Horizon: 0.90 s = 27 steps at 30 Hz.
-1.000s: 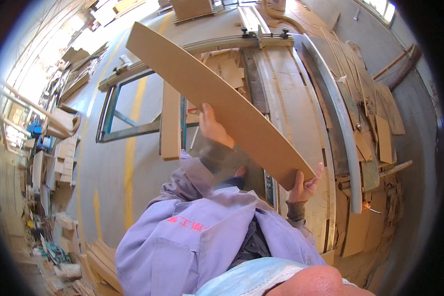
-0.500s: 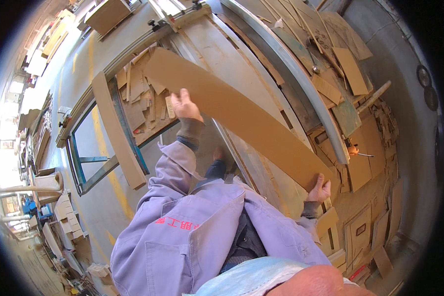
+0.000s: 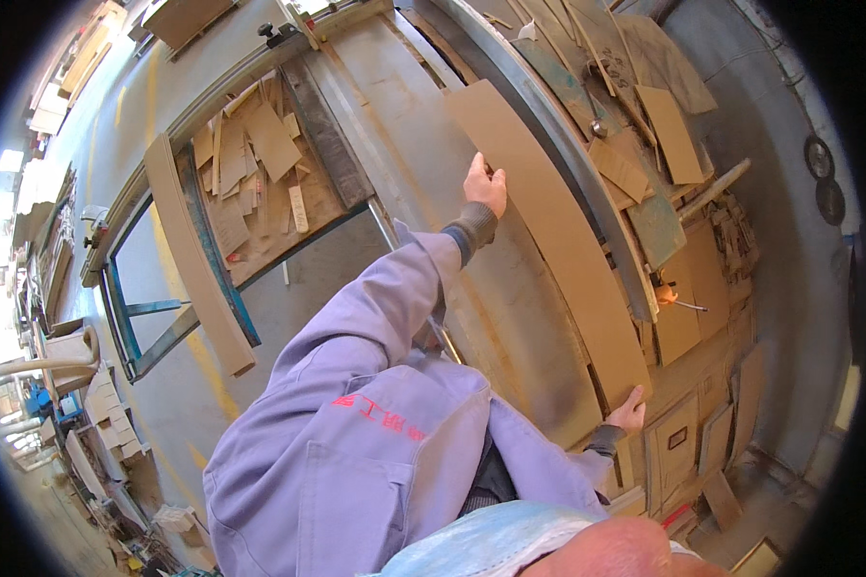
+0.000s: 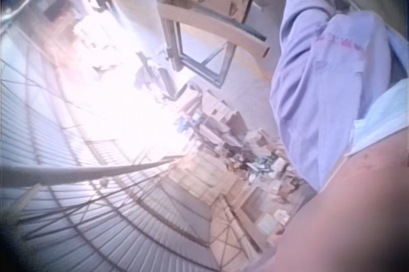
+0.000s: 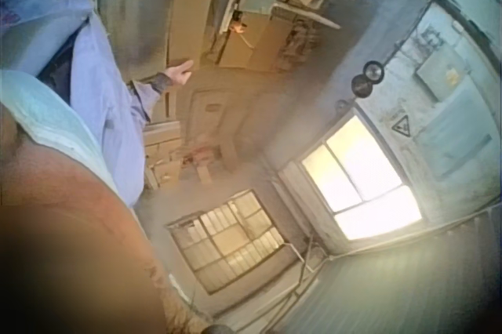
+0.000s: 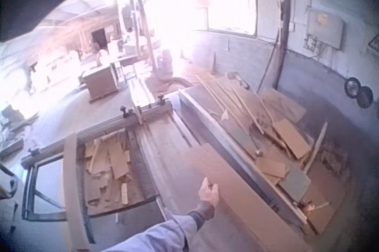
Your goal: The person repeatedly picks up rectangular wooden boards and feeds them through a table saw to cut them. After each cut, the person removes the board and places it aside, then repeats the process with another board from a nearby stack.
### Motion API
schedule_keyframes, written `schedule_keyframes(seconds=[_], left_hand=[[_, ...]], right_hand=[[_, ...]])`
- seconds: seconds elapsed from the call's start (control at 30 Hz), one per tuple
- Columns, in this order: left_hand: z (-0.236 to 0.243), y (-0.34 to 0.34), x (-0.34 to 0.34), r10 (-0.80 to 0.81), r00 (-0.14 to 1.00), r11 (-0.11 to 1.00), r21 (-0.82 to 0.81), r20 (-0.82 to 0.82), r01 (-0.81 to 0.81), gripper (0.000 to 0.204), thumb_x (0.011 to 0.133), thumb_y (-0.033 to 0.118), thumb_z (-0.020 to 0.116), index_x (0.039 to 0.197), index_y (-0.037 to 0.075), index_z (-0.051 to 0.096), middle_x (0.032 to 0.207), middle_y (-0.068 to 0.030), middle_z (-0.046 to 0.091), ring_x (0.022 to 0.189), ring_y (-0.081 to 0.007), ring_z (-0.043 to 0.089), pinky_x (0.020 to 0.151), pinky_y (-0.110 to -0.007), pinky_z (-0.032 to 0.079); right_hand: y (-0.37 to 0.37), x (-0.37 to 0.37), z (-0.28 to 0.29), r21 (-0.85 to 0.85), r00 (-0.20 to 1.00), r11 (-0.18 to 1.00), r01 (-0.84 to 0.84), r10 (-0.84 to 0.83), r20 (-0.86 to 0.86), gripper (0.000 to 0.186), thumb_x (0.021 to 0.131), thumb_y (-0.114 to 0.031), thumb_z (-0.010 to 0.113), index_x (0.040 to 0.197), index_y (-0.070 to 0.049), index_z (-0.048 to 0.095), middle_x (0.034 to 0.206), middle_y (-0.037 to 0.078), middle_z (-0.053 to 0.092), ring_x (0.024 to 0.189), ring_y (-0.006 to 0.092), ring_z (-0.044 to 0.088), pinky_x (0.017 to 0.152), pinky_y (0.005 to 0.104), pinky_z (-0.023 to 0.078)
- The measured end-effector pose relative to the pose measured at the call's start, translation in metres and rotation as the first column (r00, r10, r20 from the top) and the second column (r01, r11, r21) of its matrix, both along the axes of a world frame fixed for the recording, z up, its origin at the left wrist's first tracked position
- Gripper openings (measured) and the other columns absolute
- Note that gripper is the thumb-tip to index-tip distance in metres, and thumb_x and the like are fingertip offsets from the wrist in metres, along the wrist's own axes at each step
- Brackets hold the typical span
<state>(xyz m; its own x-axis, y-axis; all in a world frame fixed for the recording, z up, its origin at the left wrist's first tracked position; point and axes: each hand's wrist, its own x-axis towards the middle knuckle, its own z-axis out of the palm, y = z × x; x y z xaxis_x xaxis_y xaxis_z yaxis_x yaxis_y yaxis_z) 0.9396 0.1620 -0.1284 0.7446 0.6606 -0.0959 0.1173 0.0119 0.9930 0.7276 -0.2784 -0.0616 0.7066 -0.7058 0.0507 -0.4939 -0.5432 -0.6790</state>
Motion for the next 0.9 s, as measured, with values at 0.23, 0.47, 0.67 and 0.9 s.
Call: schedule_keyframes(seconds=[0.23,0.47,0.67,0.9], left_hand=[[-0.033,-0.002,0.037,-0.112,0.991,0.994,-0.016,-0.070,0.111,0.025,0.085,0.004,0.062,0.110,0.001,0.057,0.080,-0.0082,0.065,0.071,-0.0179,0.063,0.067,-0.031,0.051],[-0.040,0.004,0.050,-0.159,0.958,0.915,0.328,-0.240,0.235,0.043,0.080,0.015,0.073,0.116,-0.002,0.058,0.109,-0.0180,0.063,0.091,-0.0278,0.065,0.081,-0.038,0.052],[-0.029,-0.011,0.035,-0.160,0.964,0.920,0.323,-0.211,0.223,0.064,0.079,0.023,0.076,0.130,-0.007,0.051,0.131,-0.0207,0.056,0.109,-0.0299,0.060,0.095,-0.038,0.048],[-0.023,-0.015,0.039,-0.171,0.960,0.941,0.253,-0.223,0.226,0.067,0.081,0.022,0.074,0.136,-0.007,0.046,0.147,-0.0228,0.043,0.130,-0.0381,0.045,0.109,-0.041,0.039]], right_hand=[[0.009,0.018,-0.013,0.097,0.999,0.994,0.041,-0.041,-0.003,0.054,0.092,-0.050,0.066,0.091,0.004,0.068,0.082,0.013,0.070,0.069,0.0195,0.061,0.065,0.0363,0.051],[-0.005,0.044,-0.049,0.051,0.977,0.999,0.001,0.010,-0.213,0.050,0.094,-0.044,0.064,0.101,0.005,0.068,0.087,0.008,0.071,0.071,0.0187,0.064,0.065,0.0355,0.052],[0.014,0.058,-0.034,0.268,0.948,0.963,-0.021,0.104,-0.302,0.053,0.094,-0.034,0.067,0.130,0.004,0.056,0.102,0.008,0.072,0.078,0.0192,0.066,0.070,0.0355,0.053],[0.018,0.059,-0.042,0.417,0.927,0.842,-0.342,0.375,0.004,0.086,0.077,-0.002,0.081,0.147,0.007,0.032,0.136,0.018,0.053,0.116,0.0217,0.058,0.096,0.0327,0.048]])
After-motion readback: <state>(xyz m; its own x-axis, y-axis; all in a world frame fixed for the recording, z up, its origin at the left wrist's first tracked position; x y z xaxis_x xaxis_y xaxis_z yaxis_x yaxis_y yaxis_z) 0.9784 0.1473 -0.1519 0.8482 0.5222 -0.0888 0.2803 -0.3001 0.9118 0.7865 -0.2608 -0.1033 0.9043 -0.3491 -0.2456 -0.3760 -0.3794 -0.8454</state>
